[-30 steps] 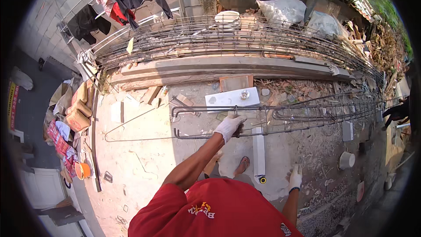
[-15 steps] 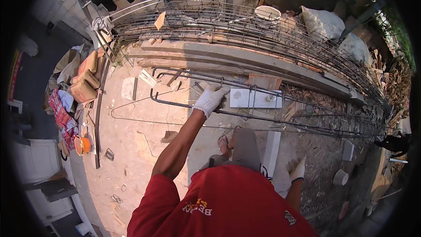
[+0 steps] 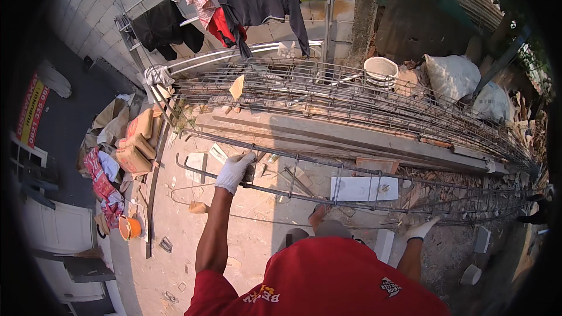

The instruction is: The person sits on the ground and uses pliers to twist wire ties around the intersections of a rebar mesh. They then stand up, walk across the construction site, and pick up a long metal rod before returning to the mesh to continue working.

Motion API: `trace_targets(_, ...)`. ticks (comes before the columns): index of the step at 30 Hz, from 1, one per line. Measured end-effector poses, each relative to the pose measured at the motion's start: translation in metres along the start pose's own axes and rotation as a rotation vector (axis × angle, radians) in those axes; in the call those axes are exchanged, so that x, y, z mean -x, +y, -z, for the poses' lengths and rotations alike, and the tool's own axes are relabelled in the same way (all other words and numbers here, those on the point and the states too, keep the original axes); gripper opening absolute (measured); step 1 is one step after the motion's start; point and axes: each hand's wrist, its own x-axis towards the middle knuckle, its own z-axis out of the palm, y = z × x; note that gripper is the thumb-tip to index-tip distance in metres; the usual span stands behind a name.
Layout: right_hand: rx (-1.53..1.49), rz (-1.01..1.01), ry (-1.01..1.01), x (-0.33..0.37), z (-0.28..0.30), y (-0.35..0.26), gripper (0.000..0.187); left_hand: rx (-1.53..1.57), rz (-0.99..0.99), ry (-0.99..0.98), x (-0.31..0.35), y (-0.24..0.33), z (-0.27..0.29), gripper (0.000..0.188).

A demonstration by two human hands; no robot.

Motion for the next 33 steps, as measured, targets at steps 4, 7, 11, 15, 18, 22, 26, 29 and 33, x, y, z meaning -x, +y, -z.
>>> trace_targets(4, 0.002, 0.148, -0.181, -0.032, -0.045, 0.008, 0.111, -0.03, -0.008, 0.082, -0.038, 0.018, 0.034, 0.046)
trace_targets(7, 0.031, 0.107, -0.219, -0.051, -0.088, 0.006, 0.077, -0.028, -0.021, 0.106, -0.075, 0.035, 0.051, 0.046)
trace_targets(11, 0.056, 0.033, -0.104, -0.035, -0.172, 0.029, 0.028, -0.003, -0.03, 0.162, -0.124, 0.054, 0.088, 0.045)
trace_targets(15, 0.1, 0.021, -0.127, -0.036, -0.243, 0.053, 0.031, -0.005, -0.091, 0.229, -0.206, 0.078, 0.116, 0.042)
trace_targets(18, 0.17, 0.047, -0.191, -0.018, -0.32, 0.073, 0.032, 0.009, -0.106, 0.326, -0.275, 0.106, 0.14, 0.036)
trace_targets(22, 0.116, 0.0, -0.168, -0.051, -0.403, 0.084, 0.034, -0.12, -0.196, 0.345, -0.404, 0.171, 0.127, 0.033)
trace_targets(26, 0.102, 0.031, -0.232, -0.106, -0.465, 0.098, 0.034, -0.129, -0.229, 0.28, -0.525, 0.165, 0.13, 0.039)
trace_targets(29, 0.224, 0.004, -0.144, -0.088, -0.581, 0.124, 0.051, -0.451, -0.217, 0.478, -0.594, 0.163, 0.194, 0.042)
trace_targets(33, 0.191, 0.052, -0.024, -0.099, -0.616, 0.124, 0.028, -1.012, -0.34, 0.653, -0.628, 0.213, 0.145, 0.043)
